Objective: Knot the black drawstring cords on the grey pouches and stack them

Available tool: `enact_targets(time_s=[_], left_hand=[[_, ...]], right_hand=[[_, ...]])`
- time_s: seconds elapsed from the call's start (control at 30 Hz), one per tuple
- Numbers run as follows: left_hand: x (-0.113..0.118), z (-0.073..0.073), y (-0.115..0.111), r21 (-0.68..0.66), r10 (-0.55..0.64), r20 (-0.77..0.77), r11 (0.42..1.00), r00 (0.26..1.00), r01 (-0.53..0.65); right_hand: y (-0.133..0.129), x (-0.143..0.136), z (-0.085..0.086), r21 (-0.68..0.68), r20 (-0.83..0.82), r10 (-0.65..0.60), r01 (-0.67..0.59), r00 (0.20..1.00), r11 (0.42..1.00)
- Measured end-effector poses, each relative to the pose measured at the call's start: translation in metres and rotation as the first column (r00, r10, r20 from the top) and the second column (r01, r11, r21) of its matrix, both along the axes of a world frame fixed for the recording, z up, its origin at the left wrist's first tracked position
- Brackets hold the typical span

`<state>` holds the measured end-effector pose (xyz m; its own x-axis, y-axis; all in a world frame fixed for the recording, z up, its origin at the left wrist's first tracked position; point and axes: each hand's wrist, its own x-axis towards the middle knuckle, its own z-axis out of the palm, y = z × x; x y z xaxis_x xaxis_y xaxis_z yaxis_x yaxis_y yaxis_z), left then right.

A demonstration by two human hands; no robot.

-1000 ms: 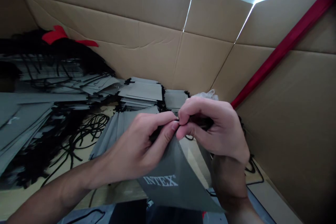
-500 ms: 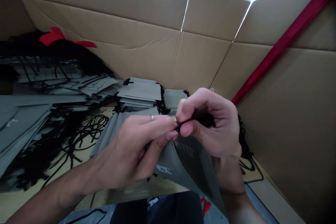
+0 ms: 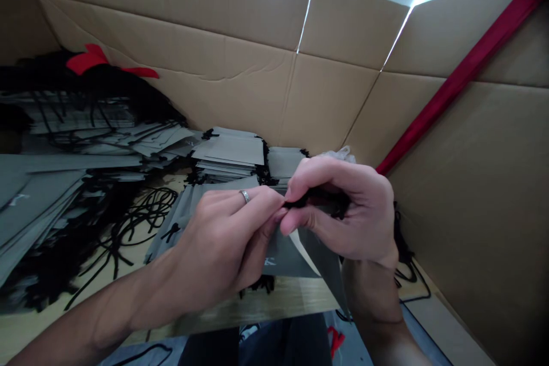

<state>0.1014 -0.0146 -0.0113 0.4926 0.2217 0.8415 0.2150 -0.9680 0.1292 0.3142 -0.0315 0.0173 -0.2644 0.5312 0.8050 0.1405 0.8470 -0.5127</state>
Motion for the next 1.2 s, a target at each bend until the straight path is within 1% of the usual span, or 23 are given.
enact_targets(time_s=[0.1,0.2,0.3,0.37,0.47,0.57,0.67,0.73,0.8,0.9,1.0,1.13,1.2], left_hand=[[-0.001,-0.001,0.001,-0.014,-0.028,0.005,1.000,1.000,0.028],[-0.002,0.000,0.003,-0.021,-0.062,0.018,0.998,0.998,0.062],[-0.004,0.003,0.006,-0.033,-0.096,0.018,0.995,0.995,0.097],[-0.005,0.004,0.007,-0.046,-0.143,0.024,0.989,0.989,0.144],[-0.005,0.005,0.011,-0.051,-0.233,0.054,0.970,0.971,0.236],[-0.007,0.005,0.013,-0.059,-0.281,0.047,0.957,0.959,0.283],[-0.008,0.006,0.013,-0.092,-0.264,0.025,0.960,0.964,0.265],[-0.007,0.007,0.013,-0.096,-0.244,0.045,0.964,0.969,0.247],[-0.006,0.007,0.013,-0.105,-0.224,0.052,0.968,0.973,0.228],[-0.004,0.009,0.012,-0.163,-0.191,0.016,0.968,0.981,0.191],[-0.005,0.012,0.010,-0.211,-0.144,0.021,0.967,0.989,0.145],[-0.006,0.014,0.007,-0.207,-0.112,0.034,0.971,0.993,0.117],[-0.005,0.014,0.006,-0.207,-0.101,0.034,0.973,0.994,0.105]], right_hand=[[0.001,-0.001,-0.002,0.018,-0.029,0.001,-0.001,1.000,1.000],[0.001,-0.004,-0.003,0.035,-0.075,-0.033,0.036,0.997,0.999],[0.000,-0.008,-0.005,0.026,-0.115,-0.052,0.055,0.992,0.998],[-0.002,-0.011,-0.006,0.019,-0.141,-0.029,0.032,0.990,0.999],[-0.003,-0.015,-0.008,0.008,-0.193,0.048,-0.047,0.980,0.999],[-0.004,-0.019,-0.010,-0.005,-0.250,0.099,-0.104,0.963,0.995],[-0.003,-0.020,-0.010,-0.028,-0.268,0.108,-0.120,0.957,0.992],[-0.004,-0.017,-0.008,-0.063,-0.248,0.111,-0.131,0.962,0.989],[-0.005,-0.012,-0.005,-0.095,-0.205,0.094,-0.115,0.974,0.989],[-0.006,-0.005,-0.001,-0.111,-0.117,0.074,-0.087,0.990,0.990],[-0.006,0.000,0.001,-0.107,-0.071,0.053,-0.061,0.996,0.992],[-0.003,0.002,0.001,-0.051,-0.065,-0.062,0.059,0.996,0.997],[-0.001,0.003,0.000,-0.003,-0.083,-0.088,0.088,0.993,0.996]])
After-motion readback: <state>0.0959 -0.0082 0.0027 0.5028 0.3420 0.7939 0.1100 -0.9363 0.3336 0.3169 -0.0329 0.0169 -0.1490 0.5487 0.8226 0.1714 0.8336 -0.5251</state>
